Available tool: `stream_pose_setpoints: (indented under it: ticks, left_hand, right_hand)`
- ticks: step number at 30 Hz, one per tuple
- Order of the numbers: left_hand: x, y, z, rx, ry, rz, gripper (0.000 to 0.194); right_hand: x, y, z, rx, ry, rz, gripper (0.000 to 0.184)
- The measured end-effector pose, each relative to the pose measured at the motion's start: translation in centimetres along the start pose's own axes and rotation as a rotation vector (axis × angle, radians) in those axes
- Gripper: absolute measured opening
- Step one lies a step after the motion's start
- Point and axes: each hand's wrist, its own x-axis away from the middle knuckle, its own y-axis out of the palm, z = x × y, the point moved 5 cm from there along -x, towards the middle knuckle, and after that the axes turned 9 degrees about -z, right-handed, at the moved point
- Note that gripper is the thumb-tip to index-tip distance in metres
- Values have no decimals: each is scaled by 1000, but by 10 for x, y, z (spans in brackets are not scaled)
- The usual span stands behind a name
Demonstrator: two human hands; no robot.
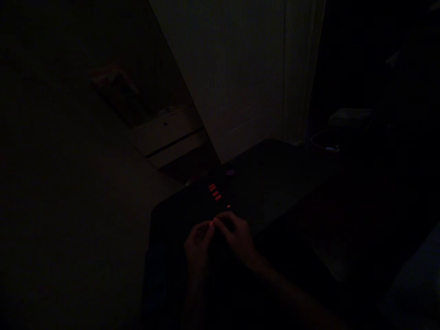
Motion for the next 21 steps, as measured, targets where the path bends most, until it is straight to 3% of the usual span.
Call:
stream_pose_setpoints:
  ticks: [11,21]
  left_hand:
    - [0,1,-1,11,-25,0,30]
    - [3,-1,1,-15,-19,18,25]
  right_hand:
    - [2,-2,-2,58,-6,76,18]
    - [2,-2,0,29,-131,-27,14]
